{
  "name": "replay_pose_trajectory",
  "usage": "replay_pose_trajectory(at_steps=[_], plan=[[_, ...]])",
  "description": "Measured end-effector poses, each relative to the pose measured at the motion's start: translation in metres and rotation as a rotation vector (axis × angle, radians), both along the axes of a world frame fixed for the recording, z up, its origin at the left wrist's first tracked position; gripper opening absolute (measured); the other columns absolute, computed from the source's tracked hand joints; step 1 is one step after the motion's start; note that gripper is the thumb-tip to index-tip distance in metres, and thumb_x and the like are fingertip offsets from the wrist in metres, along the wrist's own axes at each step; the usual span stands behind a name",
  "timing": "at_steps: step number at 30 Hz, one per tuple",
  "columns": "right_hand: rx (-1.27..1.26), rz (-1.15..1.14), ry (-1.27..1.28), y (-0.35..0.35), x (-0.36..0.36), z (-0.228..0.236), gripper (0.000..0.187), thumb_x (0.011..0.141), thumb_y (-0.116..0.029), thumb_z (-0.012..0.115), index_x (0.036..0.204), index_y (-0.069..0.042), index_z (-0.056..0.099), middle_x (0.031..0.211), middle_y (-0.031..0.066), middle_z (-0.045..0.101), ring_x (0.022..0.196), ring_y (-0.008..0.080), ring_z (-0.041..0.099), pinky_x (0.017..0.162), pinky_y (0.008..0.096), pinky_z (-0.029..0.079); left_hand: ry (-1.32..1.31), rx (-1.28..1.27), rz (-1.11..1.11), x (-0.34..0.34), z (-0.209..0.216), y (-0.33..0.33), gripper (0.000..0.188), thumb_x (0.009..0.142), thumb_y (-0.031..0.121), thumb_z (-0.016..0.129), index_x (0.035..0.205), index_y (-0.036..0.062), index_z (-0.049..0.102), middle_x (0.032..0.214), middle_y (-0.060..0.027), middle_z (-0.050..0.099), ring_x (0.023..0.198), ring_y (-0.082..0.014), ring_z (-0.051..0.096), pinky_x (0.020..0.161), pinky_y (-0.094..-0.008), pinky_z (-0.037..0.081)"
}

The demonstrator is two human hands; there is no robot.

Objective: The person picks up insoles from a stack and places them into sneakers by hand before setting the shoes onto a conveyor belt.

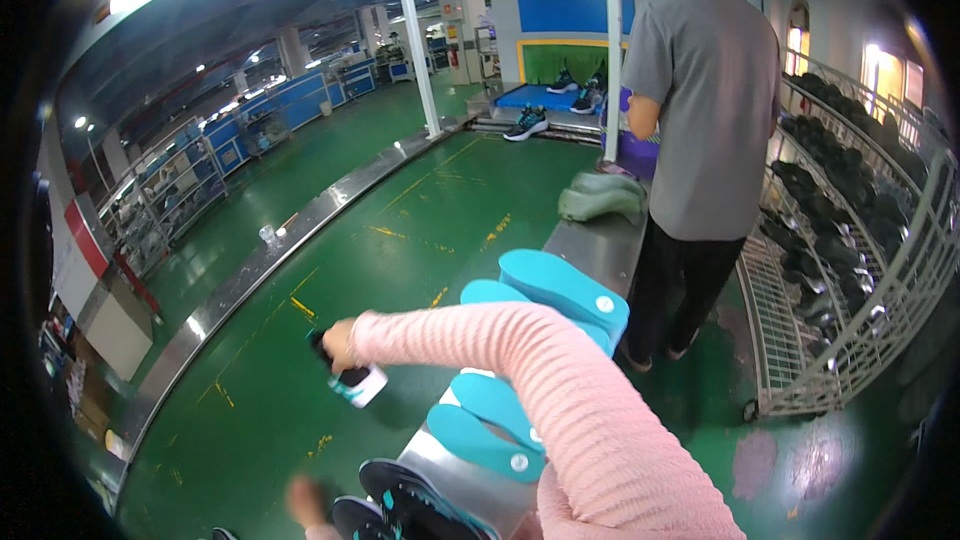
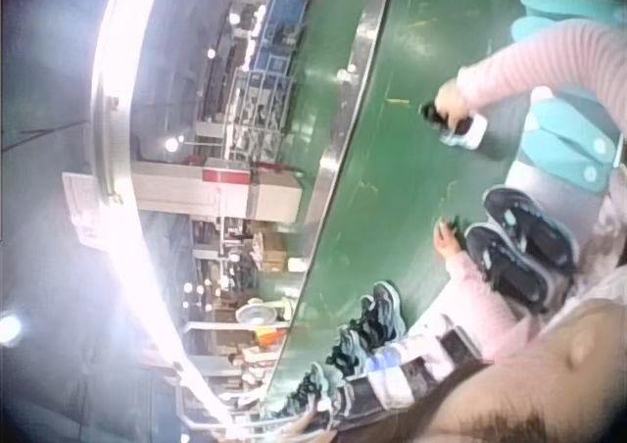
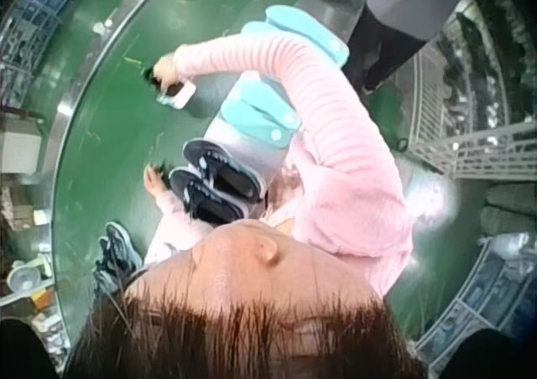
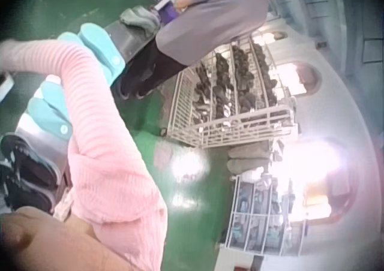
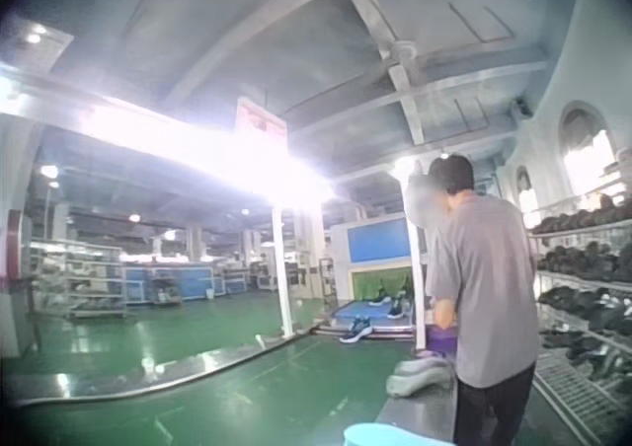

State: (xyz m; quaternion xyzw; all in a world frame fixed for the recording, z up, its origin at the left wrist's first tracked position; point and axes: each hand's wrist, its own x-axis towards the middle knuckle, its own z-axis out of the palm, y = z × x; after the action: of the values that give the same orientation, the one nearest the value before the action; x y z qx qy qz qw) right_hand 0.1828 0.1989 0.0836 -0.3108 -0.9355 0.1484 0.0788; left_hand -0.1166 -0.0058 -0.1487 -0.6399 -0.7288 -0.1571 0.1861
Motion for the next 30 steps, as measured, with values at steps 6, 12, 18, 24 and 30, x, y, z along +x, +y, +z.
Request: replay_pose_trajectory(at_steps=[6,12,18,24,30], plan=[[0.178,0.288,-0.197,-0.144,-0.043,0.025,0.021,0.070,-0.019,0.050,0.083,-0.005,0.057,0.067,0.0140,0.058,0.069,0.0293,0.059,0.062,0.0400,0.047,-0.130,0.040,-0.382,-0.008,-0.005,0.012,0.056,0.070,0.020,0.060,0.119,0.0035,0.039,0.120,-0.0164,0.042,0.109,-0.0322,0.042,0.092,-0.0419,0.034],[0.191,0.039,-0.120,-0.186,0.074,0.081,0.028,0.072,-0.028,0.053,0.087,-0.005,0.055,0.068,0.0148,0.058,0.068,0.0317,0.058,0.060,0.0424,0.046,-0.082,0.165,-0.444,0.031,0.012,0.027,0.044,0.071,0.022,0.061,0.108,0.0014,0.048,0.114,-0.0189,0.046,0.104,-0.0343,0.045,0.089,-0.0417,0.037],[0.132,-0.463,-0.229,-0.198,0.164,-0.039,0.051,0.070,-0.039,0.057,0.113,-0.013,0.045,0.071,0.0148,0.058,0.068,0.0323,0.059,0.058,0.0415,0.047,-0.358,0.207,-0.447,0.042,0.052,0.022,0.044,0.073,0.019,0.058,0.111,0.0023,0.045,0.115,-0.0183,0.044,0.107,-0.0317,0.043,0.091,-0.0404,0.035],[0.109,-0.422,-0.267,-0.203,0.148,-0.090,0.062,0.068,-0.042,0.059,0.121,-0.015,0.040,0.094,0.0153,0.053,0.071,0.0303,0.059,0.058,0.0395,0.047,0.188,0.333,-0.460,0.047,0.125,0.004,0.010,0.067,0.012,0.059,0.074,0.0042,0.056,0.077,-0.0157,0.053,0.074,-0.0322,0.051,0.062,-0.0423,0.040],[0.127,-0.488,-0.243,-0.219,0.163,-0.080,0.057,0.070,-0.038,0.059,0.117,-0.012,0.041,0.095,0.0147,0.053,0.072,0.0279,0.059,0.058,0.0389,0.045,-0.204,0.117,-0.346,0.082,0.144,0.025,0.021,0.064,0.008,0.059,0.082,0.0004,0.052,0.083,-0.0184,0.050,0.078,-0.0357,0.050,0.066,-0.0424,0.043]])
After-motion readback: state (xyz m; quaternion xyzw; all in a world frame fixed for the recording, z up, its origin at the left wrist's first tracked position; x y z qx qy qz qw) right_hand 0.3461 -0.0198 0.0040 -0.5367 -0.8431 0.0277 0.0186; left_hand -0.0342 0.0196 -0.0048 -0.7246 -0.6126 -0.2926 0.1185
